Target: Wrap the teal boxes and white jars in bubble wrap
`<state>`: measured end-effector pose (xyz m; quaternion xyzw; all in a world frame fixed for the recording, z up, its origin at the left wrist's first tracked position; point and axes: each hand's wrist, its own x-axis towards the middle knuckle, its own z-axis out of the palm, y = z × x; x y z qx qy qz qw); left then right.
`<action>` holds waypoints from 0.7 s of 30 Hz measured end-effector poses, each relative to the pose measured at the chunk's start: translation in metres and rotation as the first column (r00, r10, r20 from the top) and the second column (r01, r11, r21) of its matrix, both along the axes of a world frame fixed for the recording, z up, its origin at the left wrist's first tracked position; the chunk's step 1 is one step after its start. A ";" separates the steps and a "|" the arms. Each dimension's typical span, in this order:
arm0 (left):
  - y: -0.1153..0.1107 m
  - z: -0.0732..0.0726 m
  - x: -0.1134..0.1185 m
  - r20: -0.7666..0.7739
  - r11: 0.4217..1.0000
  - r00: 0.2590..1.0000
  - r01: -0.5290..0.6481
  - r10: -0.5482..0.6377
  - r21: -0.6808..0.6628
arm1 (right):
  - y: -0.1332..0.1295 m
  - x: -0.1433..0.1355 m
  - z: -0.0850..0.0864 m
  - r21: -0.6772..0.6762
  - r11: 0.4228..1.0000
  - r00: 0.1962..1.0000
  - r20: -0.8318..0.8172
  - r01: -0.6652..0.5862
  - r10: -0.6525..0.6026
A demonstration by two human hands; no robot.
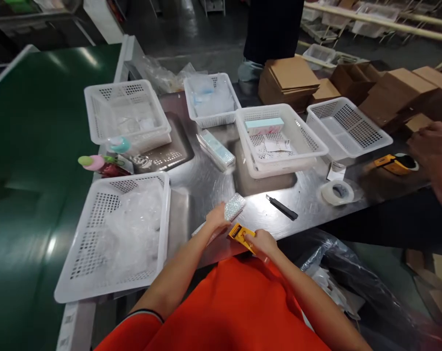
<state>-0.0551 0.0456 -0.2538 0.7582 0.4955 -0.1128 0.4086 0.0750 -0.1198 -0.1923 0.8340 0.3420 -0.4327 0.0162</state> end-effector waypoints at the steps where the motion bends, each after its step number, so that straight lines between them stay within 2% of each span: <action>1: 0.005 0.000 -0.004 0.044 0.999 0.999 -0.029 0.030 -0.032 | 0.001 0.002 0.006 0.002 1.000 1.000 0.011 -0.014 0.014; 5: 0.020 0.006 -0.028 0.235 0.964 0.948 -0.170 0.217 -0.206 | 0.010 0.013 0.035 0.035 0.997 0.997 0.033 -0.074 0.073; 8: 0.020 0.013 -0.047 0.349 0.892 0.867 -0.203 0.355 -0.404 | 0.020 0.017 0.056 0.057 0.989 0.990 0.034 -0.140 0.138; 12: 0.009 0.019 -0.063 0.419 0.774 0.760 -0.170 0.497 -0.610 | 0.028 0.018 0.078 0.087 0.972 0.976 0.035 -0.218 0.216; 17: -0.009 0.019 -0.069 0.409 0.560 0.602 -0.078 0.686 -0.825 | 0.027 0.023 0.103 0.104 0.936 0.941 0.077 -0.336 0.329; 18: -0.012 0.019 -0.069 0.410 0.541 0.588 -0.057 0.698 -0.839 | 0.025 0.025 0.107 0.100 0.931 0.935 0.076 -0.352 0.345; 21: -0.021 0.023 -0.069 0.436 0.543 0.576 -0.015 0.691 -0.840 | 0.020 0.032 0.114 0.086 0.921 0.925 0.070 -0.379 0.374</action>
